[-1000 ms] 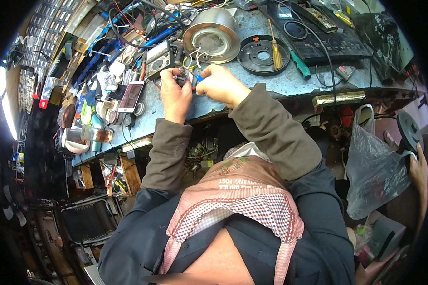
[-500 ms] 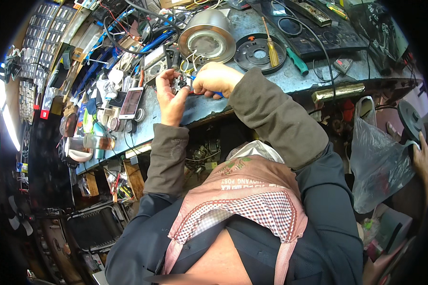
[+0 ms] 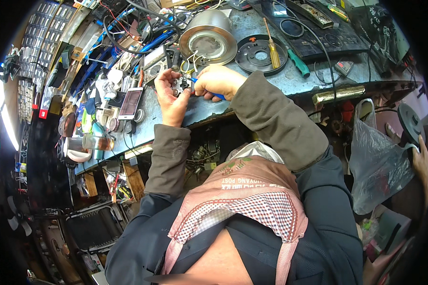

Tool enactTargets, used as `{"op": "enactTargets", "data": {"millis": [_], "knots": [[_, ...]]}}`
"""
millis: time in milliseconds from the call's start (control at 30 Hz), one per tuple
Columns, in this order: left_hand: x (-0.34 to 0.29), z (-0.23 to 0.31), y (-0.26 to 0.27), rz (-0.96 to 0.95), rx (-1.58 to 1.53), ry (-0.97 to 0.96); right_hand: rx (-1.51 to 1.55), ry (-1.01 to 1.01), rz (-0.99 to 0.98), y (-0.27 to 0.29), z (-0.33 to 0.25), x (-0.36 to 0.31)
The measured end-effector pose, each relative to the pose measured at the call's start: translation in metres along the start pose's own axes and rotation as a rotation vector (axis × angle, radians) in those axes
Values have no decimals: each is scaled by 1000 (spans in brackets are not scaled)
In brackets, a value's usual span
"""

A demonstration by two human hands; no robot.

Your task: The person disassembles a cylindrical electromechanical device using a screwdriver, then uses a multimeter to test internal components. They remove and replace parts, including a circular cover, and manipulate wires with pliers and a screwdriver.

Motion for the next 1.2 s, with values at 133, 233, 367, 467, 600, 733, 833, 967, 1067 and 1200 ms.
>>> {"op": "enactTargets", "data": {"millis": [133, 233, 367, 467, 600, 733, 833, 967, 1067, 1200], "knots": [[1, 2, 0, 10, -27, -12, 1, -6, 4, 1, 0, -1], [1, 0, 2, 4, -19, -8, 7, -5, -7, 1, 1, -2], [-1, 2, -2, -13, 22, -14, 6, -18, 4, 1, 0, -2], [-2, 1, -2, -17, 4, 12, -4, 1, 21, 1, -1, -1], [0, 1, -4, -25, -38, 27, 41, 41, -10, 3, 5, 5], [10, 48, -9, -109, 448, -93, 106, 87, -7, 7, 11, 9], [5, -8, 0, -119, -218, 234, 109, 105, 19, 5, 8, 6], [14, -40, 15, 37, -86, 409, 62, 111, 33, -5, 9, 4], [19, -51, 4, 93, -131, 345, 61, 209, 107, 0, 16, 10], [13, -50, 2, 276, -118, 279, 84, 320, 218, -1, 21, 10]]}}
Point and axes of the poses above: each hand's wrist, its own x-axis towards the middle knuckle, its own y-axis out of the back of the hand, z = x × y, the point moved 10 cm from there along x, towards the middle knuckle, and after that the axes turned 9 degrees about -z, right-handed, at the moved point
